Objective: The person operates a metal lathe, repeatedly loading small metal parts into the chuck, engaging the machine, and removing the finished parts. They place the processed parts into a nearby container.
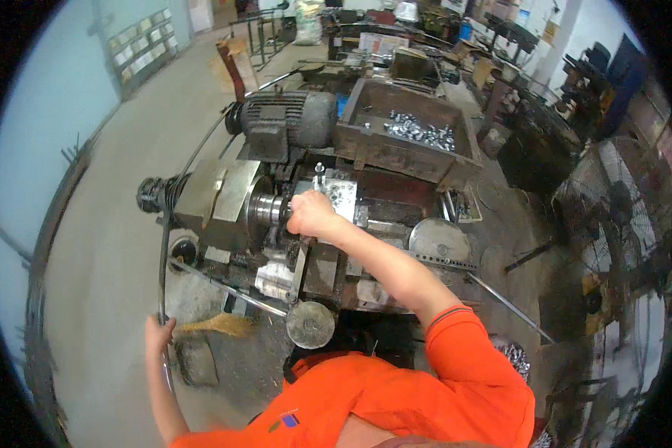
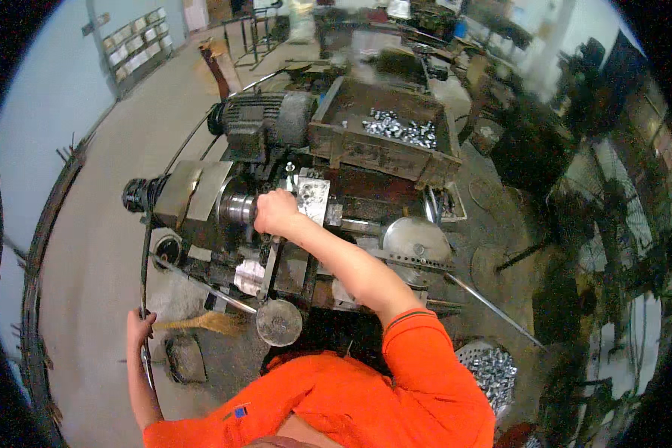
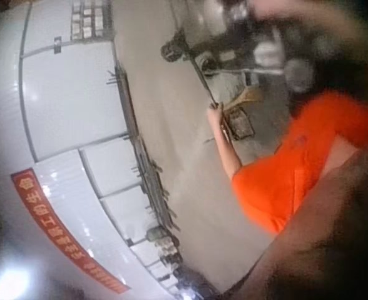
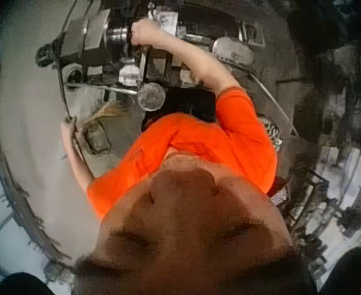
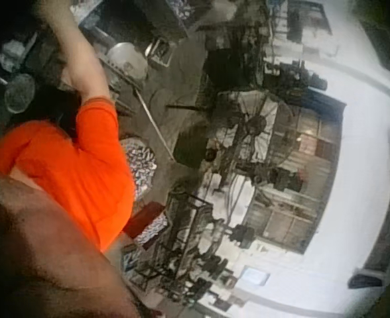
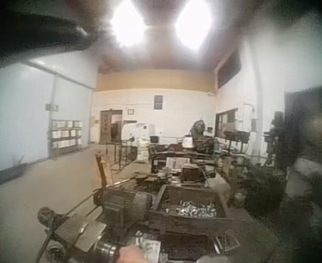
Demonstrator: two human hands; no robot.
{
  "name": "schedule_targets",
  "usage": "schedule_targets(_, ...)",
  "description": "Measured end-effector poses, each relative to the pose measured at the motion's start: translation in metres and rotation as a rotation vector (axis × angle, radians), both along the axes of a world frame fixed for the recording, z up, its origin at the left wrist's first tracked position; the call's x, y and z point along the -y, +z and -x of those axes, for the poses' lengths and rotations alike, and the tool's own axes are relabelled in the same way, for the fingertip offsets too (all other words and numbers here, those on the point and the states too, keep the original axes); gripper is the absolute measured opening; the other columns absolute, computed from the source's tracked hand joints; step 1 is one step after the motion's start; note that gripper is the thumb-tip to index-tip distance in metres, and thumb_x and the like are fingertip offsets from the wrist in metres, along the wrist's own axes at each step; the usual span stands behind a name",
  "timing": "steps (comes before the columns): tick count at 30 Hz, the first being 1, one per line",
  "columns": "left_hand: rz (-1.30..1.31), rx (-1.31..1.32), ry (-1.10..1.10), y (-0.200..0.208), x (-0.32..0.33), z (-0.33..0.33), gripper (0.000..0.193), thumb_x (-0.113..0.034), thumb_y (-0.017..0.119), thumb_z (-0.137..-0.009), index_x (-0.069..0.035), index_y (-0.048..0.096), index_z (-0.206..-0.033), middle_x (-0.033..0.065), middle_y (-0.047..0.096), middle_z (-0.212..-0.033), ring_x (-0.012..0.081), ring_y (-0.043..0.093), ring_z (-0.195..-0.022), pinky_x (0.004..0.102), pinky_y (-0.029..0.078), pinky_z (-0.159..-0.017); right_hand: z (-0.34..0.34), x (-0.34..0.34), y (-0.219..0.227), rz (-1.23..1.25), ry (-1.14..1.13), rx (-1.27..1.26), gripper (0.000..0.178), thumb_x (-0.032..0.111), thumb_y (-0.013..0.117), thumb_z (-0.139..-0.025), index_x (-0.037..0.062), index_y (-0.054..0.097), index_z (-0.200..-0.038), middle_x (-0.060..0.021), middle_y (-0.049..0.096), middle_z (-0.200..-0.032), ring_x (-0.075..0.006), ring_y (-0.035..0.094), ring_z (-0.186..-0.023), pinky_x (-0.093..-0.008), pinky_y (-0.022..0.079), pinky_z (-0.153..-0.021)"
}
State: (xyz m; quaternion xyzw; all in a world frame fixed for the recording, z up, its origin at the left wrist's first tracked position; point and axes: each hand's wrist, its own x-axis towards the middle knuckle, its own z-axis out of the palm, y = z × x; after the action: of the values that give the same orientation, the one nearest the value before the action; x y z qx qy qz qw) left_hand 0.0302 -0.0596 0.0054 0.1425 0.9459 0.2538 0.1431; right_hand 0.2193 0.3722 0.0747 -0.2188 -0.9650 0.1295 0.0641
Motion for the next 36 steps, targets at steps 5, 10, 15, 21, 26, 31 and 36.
schedule_targets(5, -0.376, 0.273, -0.046, -0.033, -0.006, 0.039, 0.020, -0.009, 0.063, -0.076, 0.006, 0.055, -0.084, 0.0092, 0.054, -0.058, 0.0199, 0.058, -0.048, 0.0339, 0.051, -0.045, -0.066, -0.057, 0.062, 0.062, -0.131, -0.039, 0.024, 0.023, 0.062, -0.055, 0.0064, 0.069, -0.071, -0.0193, 0.064, -0.075, -0.0337, 0.064, -0.072, -0.0377, 0.052, -0.072)
schedule_targets(10, -0.569, 0.290, -0.089, -0.032, -0.015, 0.038, 0.022, -0.010, 0.063, -0.077, 0.005, 0.056, -0.092, 0.0111, 0.057, -0.068, 0.0208, 0.059, -0.057, 0.0326, 0.050, -0.050, -0.112, -0.133, 0.065, -0.176, -0.426, -0.300, 0.051, 0.020, 0.062, -0.058, 0.0141, 0.064, -0.108, -0.0233, 0.050, -0.120, -0.0372, 0.048, -0.111, -0.0414, 0.039, -0.095)
schedule_targets(15, -0.570, 0.281, -0.036, -0.023, -0.015, 0.029, 0.025, -0.013, 0.064, -0.078, 0.005, 0.055, -0.093, 0.0112, 0.056, -0.069, 0.0200, 0.058, -0.056, 0.0325, 0.051, -0.051, -0.136, -0.140, 0.035, -0.207, -0.573, -0.232, 0.064, 0.019, 0.063, -0.057, 0.0147, 0.055, -0.120, -0.0230, 0.035, -0.135, -0.0384, 0.040, -0.119, -0.0466, 0.034, -0.098)
schedule_targets(21, -0.578, 0.365, -0.122, -0.017, -0.019, 0.035, 0.028, -0.015, 0.061, -0.082, 0.007, 0.054, -0.097, 0.0106, 0.057, -0.066, 0.0197, 0.060, -0.055, 0.0338, 0.054, -0.051, -0.219, -0.134, -0.005, -0.074, -0.533, -0.265, 0.053, 0.021, 0.060, -0.058, 0.0061, 0.062, -0.109, -0.0179, 0.035, -0.137, -0.0341, 0.041, -0.119, -0.0360, 0.035, -0.100)
schedule_targets(26, -0.526, 0.366, -0.230, -0.035, -0.015, 0.076, 0.040, -0.015, 0.063, -0.081, 0.004, 0.049, -0.113, 0.0101, 0.057, -0.082, 0.0214, 0.059, -0.076, 0.0362, 0.053, -0.064, -0.355, -0.092, -0.004, -0.021, -0.711, -0.331, 0.042, 0.019, 0.061, -0.055, 0.0030, 0.068, -0.093, -0.0162, 0.046, -0.131, -0.0325, 0.048, -0.115, -0.0349, 0.040, -0.096)
schedule_targets(31, -0.623, 0.630, 0.035, -0.059, -0.011, 0.107, 0.045, -0.014, 0.061, -0.081, 0.001, 0.047, -0.121, 0.0097, 0.054, -0.084, 0.0208, 0.053, -0.074, 0.0362, 0.047, -0.066, -0.501, -0.036, -0.047, 0.031, -1.037, -0.256, 0.031, 0.019, 0.058, -0.060, 0.0014, 0.067, -0.084, -0.0148, 0.063, -0.104, -0.0305, 0.062, -0.088, -0.0341, 0.050, -0.078)
schedule_targets(36, -0.651, 0.685, 0.103, -0.081, 0.001, 0.131, 0.049, -0.022, 0.066, -0.081, -0.003, 0.046, -0.122, 0.0063, 0.046, -0.073, 0.0172, 0.040, -0.062, 0.0320, 0.035, -0.058, -0.567, 0.053, -0.070, 0.317, -1.264, 0.050, 0.035, 0.019, 0.055, -0.062, 0.0034, 0.068, -0.091, -0.0166, 0.065, -0.094, -0.0303, 0.063, -0.081, -0.0317, 0.050, -0.075)
